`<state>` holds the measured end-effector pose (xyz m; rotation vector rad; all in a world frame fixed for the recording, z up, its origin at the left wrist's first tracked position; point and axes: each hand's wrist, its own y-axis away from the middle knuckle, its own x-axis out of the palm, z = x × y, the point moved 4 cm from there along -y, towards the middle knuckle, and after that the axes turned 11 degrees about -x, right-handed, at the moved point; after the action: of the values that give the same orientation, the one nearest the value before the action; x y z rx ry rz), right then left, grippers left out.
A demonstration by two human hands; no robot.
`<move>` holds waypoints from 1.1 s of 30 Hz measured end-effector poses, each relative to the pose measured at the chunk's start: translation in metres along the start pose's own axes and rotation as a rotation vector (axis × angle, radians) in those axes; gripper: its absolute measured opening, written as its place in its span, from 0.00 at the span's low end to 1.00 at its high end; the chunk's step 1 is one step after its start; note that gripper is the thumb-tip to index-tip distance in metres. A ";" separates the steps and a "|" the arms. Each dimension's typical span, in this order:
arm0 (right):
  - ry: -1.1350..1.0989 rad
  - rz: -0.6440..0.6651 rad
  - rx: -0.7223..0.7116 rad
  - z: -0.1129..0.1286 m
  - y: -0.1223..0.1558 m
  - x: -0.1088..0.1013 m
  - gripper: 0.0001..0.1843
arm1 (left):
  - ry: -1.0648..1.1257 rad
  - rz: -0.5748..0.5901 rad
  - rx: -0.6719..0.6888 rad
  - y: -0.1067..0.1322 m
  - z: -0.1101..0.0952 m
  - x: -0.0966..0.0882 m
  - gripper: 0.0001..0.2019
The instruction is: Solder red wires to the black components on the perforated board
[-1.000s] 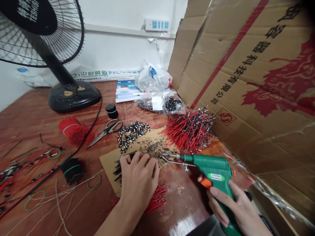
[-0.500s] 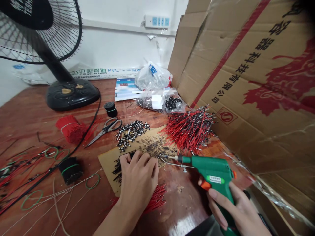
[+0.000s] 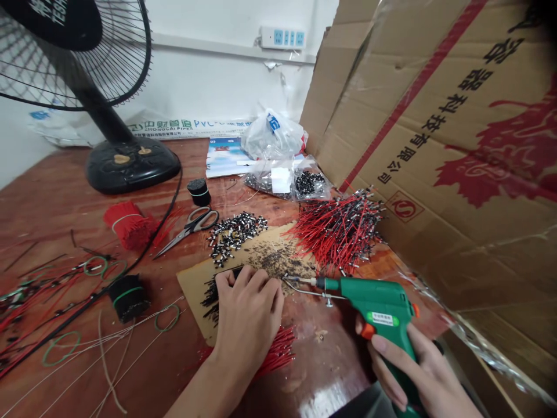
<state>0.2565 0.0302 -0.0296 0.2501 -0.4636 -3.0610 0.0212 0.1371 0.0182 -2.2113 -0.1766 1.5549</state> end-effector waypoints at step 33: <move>-0.057 0.010 0.026 0.005 -0.001 0.004 0.26 | 0.013 0.025 -0.013 0.001 0.000 0.000 0.08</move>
<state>0.2516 0.0326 -0.0254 0.1606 -0.5062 -3.0614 0.0208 0.1366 0.0177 -2.2417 -0.1562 1.5564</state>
